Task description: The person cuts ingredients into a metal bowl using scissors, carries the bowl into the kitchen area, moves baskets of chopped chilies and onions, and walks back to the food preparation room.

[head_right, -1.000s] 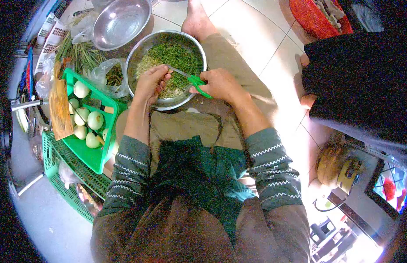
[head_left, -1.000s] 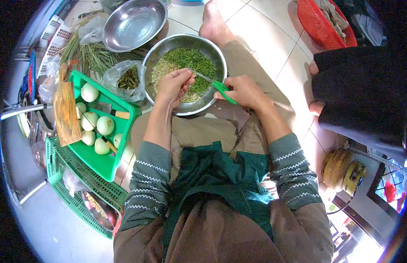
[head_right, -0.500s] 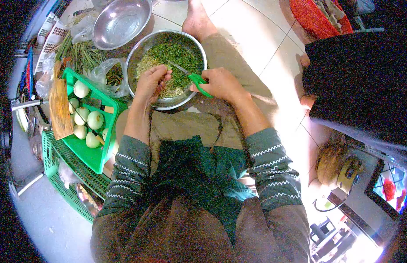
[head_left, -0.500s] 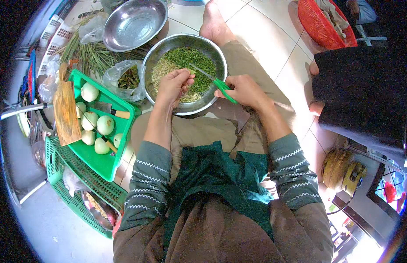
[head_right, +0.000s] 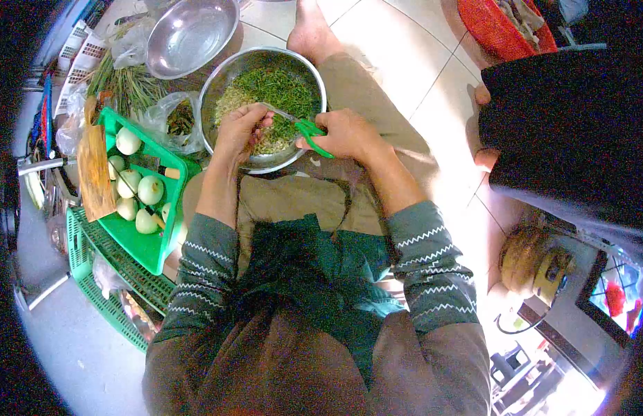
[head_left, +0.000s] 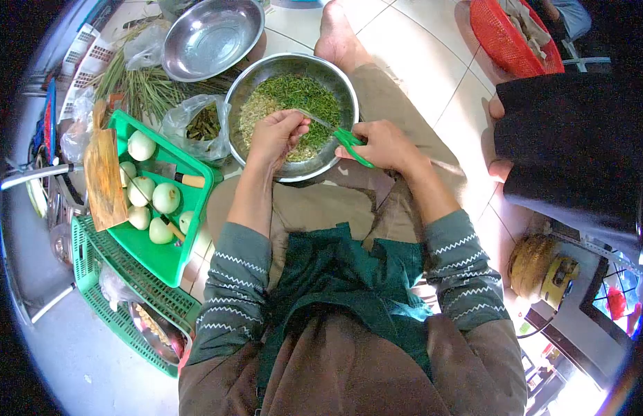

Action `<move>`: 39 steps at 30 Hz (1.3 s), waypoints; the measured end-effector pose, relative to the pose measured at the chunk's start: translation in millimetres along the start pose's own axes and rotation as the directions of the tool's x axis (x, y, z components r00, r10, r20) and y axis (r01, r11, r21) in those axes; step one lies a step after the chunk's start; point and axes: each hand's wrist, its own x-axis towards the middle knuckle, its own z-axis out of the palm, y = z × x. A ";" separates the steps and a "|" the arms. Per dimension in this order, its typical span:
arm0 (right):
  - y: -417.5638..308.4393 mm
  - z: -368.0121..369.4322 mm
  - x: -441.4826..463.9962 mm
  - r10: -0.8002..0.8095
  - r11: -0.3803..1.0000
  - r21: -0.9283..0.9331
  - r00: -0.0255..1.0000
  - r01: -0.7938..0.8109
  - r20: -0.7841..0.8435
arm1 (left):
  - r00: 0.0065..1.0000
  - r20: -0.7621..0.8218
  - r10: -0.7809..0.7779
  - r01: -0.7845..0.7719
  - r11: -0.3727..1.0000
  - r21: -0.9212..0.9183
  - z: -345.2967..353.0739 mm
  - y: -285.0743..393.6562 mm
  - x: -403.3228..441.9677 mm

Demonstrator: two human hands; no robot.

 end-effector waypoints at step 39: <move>8.1 7.0 3.1 -0.060 0.998 0.011 0.997 0.061 -0.052 | 0.999 -0.030 -0.024 0.024 1.000 -0.016 4.1 0.6 -2.8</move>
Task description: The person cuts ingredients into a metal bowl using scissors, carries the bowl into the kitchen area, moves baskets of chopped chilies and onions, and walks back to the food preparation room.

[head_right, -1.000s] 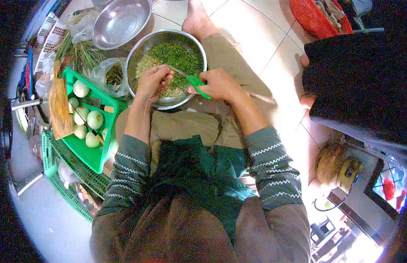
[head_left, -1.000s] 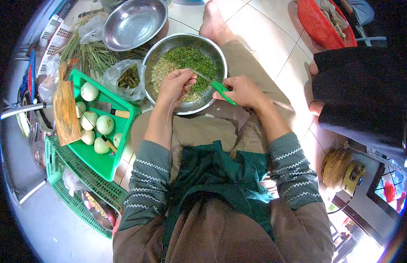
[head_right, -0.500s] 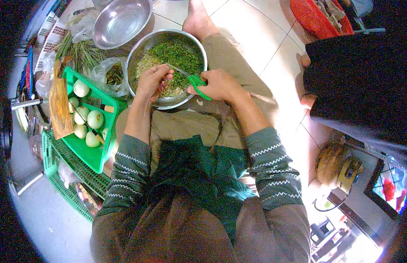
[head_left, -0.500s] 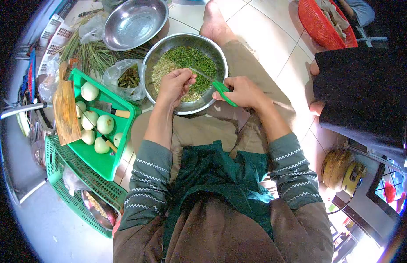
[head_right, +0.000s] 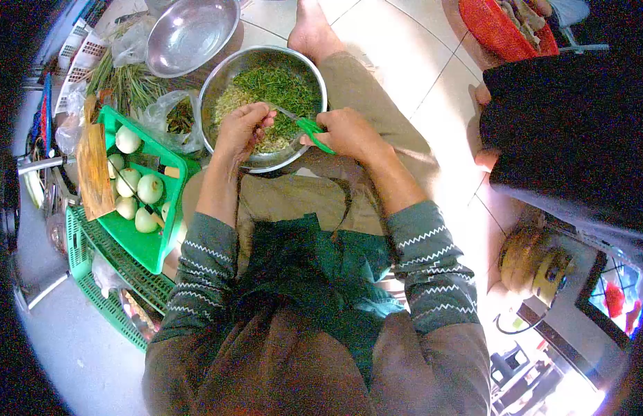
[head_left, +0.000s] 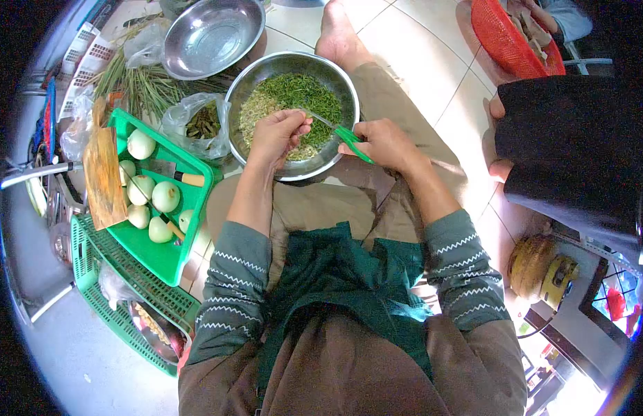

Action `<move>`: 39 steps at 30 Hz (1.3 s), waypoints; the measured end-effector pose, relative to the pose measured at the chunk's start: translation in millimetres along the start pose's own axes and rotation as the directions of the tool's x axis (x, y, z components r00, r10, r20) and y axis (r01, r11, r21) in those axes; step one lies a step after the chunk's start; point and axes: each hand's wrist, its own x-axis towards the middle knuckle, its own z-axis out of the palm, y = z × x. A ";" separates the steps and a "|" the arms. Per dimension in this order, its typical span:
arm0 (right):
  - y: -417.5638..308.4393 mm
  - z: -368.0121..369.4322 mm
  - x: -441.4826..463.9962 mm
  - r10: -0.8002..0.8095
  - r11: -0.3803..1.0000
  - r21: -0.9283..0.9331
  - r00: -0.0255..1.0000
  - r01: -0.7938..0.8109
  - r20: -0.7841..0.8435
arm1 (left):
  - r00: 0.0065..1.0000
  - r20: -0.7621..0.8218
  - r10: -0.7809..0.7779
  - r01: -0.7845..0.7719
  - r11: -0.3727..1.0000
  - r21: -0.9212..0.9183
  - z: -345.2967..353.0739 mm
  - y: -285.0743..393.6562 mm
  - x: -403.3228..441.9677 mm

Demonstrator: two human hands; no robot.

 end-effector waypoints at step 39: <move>-4.1 0.4 -2.1 0.031 0.999 0.027 0.999 -0.031 0.012 | 1.000 0.014 0.021 -0.021 1.000 -0.001 -0.5 -1.0 1.3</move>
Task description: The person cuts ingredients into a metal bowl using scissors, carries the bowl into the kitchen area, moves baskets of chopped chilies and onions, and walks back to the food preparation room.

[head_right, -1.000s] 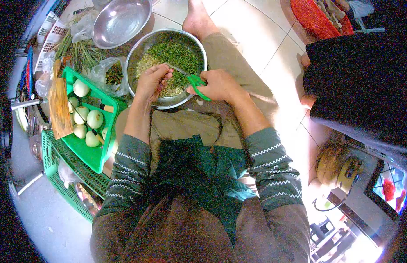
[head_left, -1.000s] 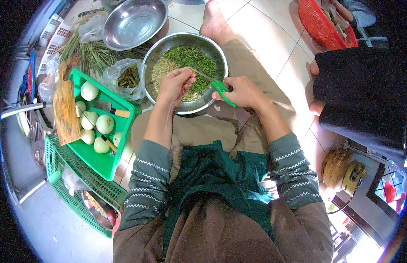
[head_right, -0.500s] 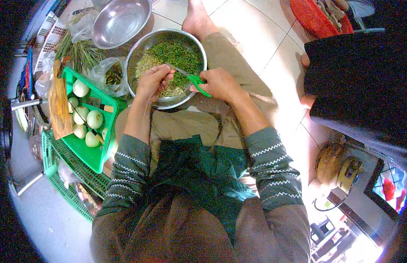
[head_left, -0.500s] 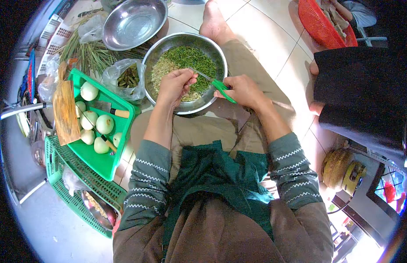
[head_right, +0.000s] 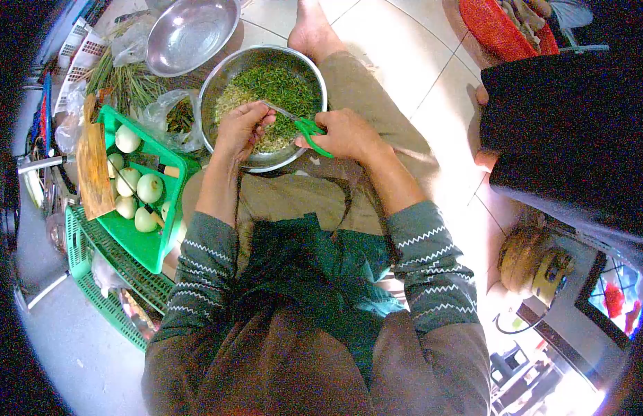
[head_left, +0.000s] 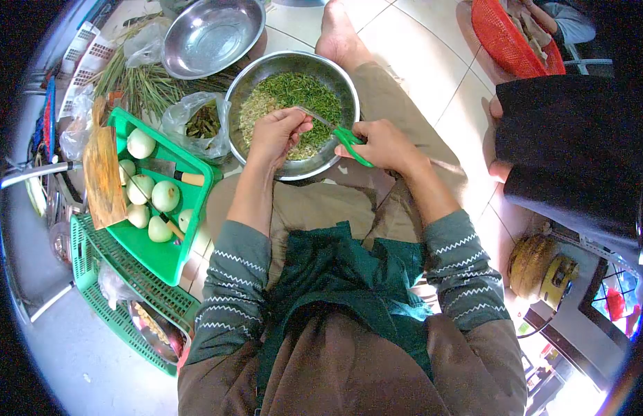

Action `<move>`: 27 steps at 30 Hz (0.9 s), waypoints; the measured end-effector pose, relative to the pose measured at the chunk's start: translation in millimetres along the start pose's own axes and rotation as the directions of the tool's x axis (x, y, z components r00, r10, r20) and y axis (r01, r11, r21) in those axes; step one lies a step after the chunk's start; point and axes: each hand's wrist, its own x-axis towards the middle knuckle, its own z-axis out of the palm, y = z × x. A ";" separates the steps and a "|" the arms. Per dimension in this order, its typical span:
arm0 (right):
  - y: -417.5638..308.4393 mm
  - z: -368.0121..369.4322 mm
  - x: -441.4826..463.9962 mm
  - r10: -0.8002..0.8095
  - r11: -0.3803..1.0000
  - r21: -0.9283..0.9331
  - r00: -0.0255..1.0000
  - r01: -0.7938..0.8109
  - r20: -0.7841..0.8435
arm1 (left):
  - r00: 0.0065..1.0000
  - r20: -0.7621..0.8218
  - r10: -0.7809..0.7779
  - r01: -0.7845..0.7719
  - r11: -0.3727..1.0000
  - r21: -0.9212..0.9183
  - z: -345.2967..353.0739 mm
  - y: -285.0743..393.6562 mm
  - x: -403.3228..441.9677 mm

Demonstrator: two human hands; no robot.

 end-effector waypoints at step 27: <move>-1.8 -1.5 -0.8 0.030 0.999 -0.012 0.999 -0.030 -0.040 | 1.000 0.019 -0.002 0.001 1.000 0.026 0.7 1.8 -2.3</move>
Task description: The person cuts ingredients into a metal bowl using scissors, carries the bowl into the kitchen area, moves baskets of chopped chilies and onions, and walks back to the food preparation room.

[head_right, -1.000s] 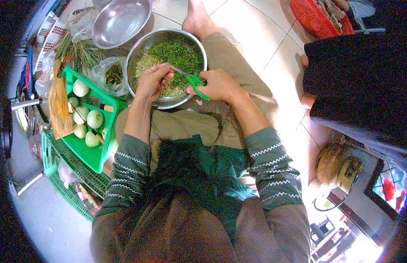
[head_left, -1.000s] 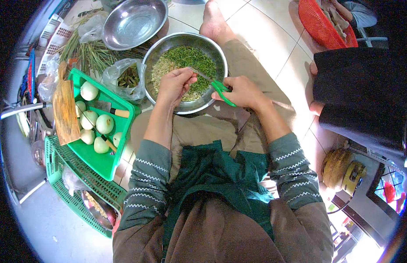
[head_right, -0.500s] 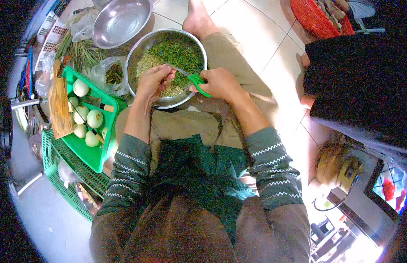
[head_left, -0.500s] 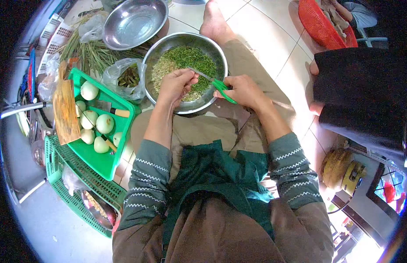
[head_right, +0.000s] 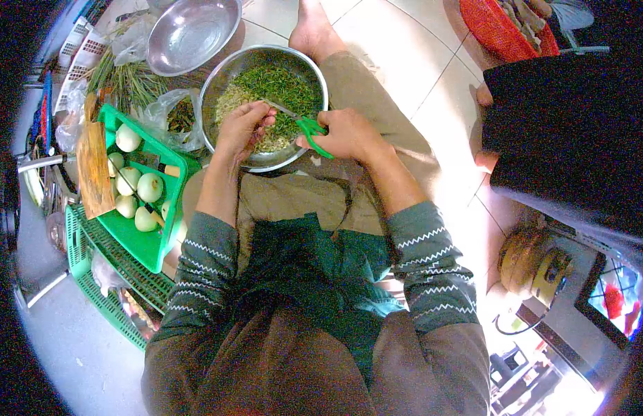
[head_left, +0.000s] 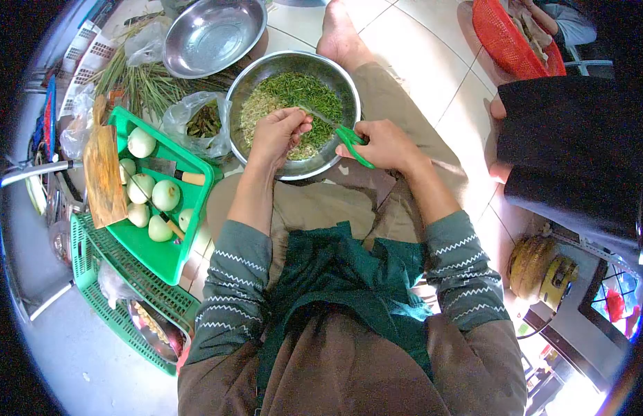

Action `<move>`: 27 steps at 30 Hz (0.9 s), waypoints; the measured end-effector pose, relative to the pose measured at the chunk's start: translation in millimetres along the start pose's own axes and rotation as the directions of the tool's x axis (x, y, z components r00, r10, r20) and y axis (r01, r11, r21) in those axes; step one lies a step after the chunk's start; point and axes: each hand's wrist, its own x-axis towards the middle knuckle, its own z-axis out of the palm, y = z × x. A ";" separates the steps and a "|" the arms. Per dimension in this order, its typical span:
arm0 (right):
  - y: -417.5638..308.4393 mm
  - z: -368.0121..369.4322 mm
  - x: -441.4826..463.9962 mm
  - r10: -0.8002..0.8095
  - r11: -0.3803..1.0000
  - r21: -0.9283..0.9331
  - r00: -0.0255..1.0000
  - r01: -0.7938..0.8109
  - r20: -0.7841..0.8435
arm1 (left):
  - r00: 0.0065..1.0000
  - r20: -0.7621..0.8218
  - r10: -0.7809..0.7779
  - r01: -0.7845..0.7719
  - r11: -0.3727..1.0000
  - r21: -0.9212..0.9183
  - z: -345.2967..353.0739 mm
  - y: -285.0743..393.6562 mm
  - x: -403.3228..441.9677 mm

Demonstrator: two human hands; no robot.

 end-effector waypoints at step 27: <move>-0.9 0.2 0.3 0.013 1.000 -0.013 1.000 -0.012 0.014 | 0.999 -0.040 0.009 -0.011 0.998 -0.056 3.7 0.4 0.9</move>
